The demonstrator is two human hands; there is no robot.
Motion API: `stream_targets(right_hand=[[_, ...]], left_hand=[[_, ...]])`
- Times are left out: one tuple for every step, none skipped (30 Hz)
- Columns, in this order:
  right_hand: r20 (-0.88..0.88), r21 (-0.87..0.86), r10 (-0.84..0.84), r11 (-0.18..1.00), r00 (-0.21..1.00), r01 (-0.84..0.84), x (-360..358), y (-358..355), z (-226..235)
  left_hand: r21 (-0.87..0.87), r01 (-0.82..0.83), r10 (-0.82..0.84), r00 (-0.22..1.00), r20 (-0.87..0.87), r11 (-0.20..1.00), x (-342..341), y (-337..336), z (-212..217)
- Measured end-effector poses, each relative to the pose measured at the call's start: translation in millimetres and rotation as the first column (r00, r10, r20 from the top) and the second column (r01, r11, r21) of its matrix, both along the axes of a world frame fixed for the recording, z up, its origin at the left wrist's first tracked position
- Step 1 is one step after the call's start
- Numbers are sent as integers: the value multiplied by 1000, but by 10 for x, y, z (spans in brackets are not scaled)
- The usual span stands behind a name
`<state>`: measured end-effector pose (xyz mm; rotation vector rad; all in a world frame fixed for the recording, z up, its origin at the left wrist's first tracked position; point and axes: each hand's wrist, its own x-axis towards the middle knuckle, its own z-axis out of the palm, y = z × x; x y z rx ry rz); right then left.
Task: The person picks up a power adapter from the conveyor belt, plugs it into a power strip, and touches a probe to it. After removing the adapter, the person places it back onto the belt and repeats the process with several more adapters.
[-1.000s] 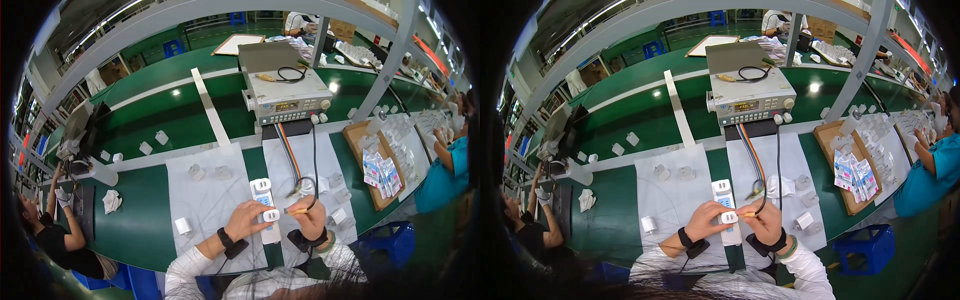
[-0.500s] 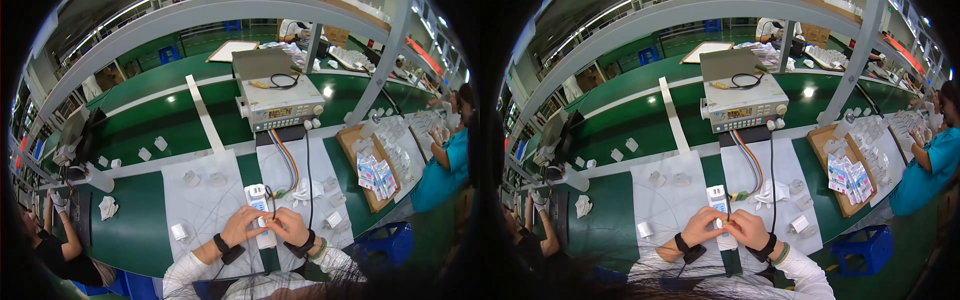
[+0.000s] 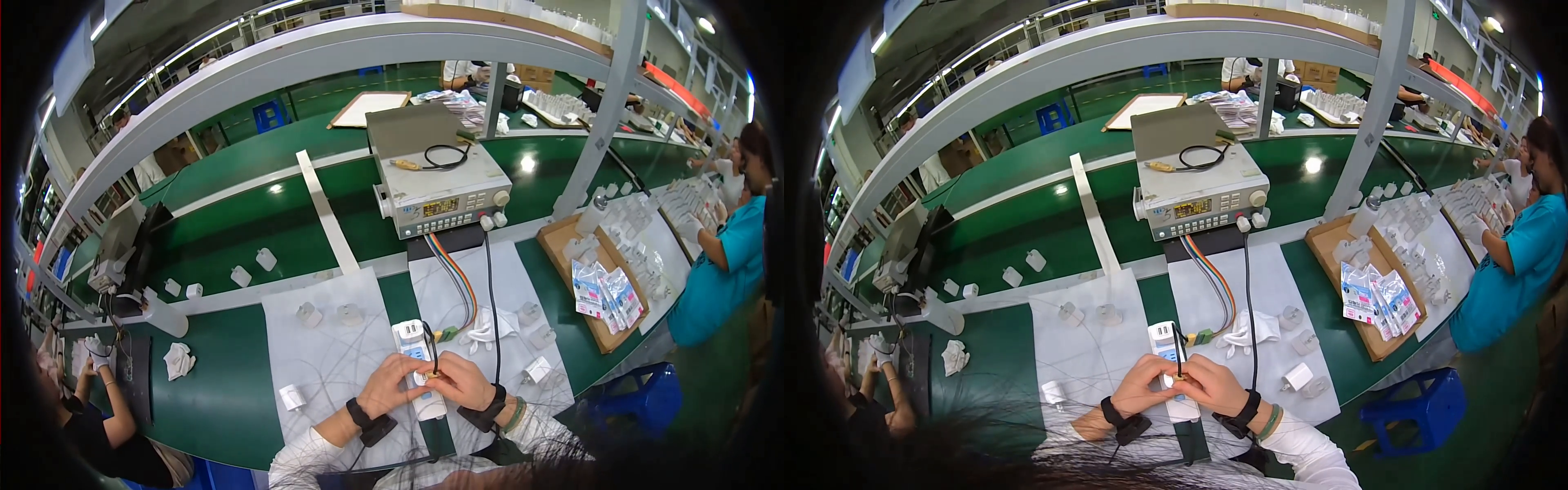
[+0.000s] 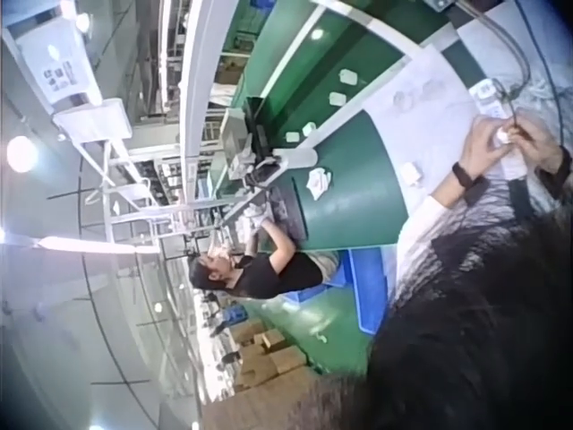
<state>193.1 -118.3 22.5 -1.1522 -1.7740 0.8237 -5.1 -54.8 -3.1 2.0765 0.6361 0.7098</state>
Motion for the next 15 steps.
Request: stream_targets(right_hand=[[2, 6, 1, 1000, 1000, -1, 6, -2, 13], [5, 13, 2, 1000, 1000, -3, 11, -4, 39], [6, 19, 5, 1000, 1000, -5, 8, -8, 49], [3, 21, 5, 1000, 1000, -5, 6, -9, 54], [6, 9, 7, 1000, 1000, -7, 5, -11, 59], [10, -3, 8, 1000, 1000, -8, 3, -10, 62], [14, -14, 11, 1000, 1000, -10, 2, -6, 61], [14, -12, 9, 1000, 1000, -9, 5, -8, 57], [11, -3, 10, 1000, 1000, -10, 5, -11, 43], [9, 5, 11, 1000, 1000, -11, 5, -13, 28], [6, 13, 13, 1000, 1000, -13, 4, -11, 23], [5, 16, 12, 1000, 1000, -12, 4, -9, 30], [-1, 14, 14, 1000, 1000, -14, 5, -10, 37], [-7, 12, 17, 1000, 1000, -17, 5, -12, 43], [-13, 11, 19, 1000, 1000, -19, 6, -12, 45]], left_hand=[[-6, 7, -7, 1000, 8, 1000, 3, 3, 2], [-3, 8, -8, 1000, 7, 1000, 7, 4, 5], [-13, 3, -3, 1000, 6, 1000, 3, -2, 2], [-24, -2, 2, 1000, 6, 1000, 0, -7, -1], [-34, -6, 6, 1000, 5, 999, -3, -11, -3], [-31, -6, 6, 1000, 3, 999, -6, -13, -3], [-29, -8, 8, 1000, 1, 1000, -10, -16, -1], [-27, -9, 9, 1000, 0, 1000, -8, -19, 3], [-24, -10, 10, 1000, 0, 1000, -7, -21, 6], [-22, -9, 9, 1000, 0, 1000, -7, -19, 3], [-18, -6, 6, 1000, 1, 1000, -8, -16, -5], [-15, -4, 4, 1000, 2, 1000, -9, -11, -13], [-13, -3, 3, 1000, 4, 1000, -8, -9, -20], [-12, -3, 3, 1000, 4, 1000, -7, -9, -20], [-13, -3, 3, 1000, 7, 1000, -6, -10, -17]])
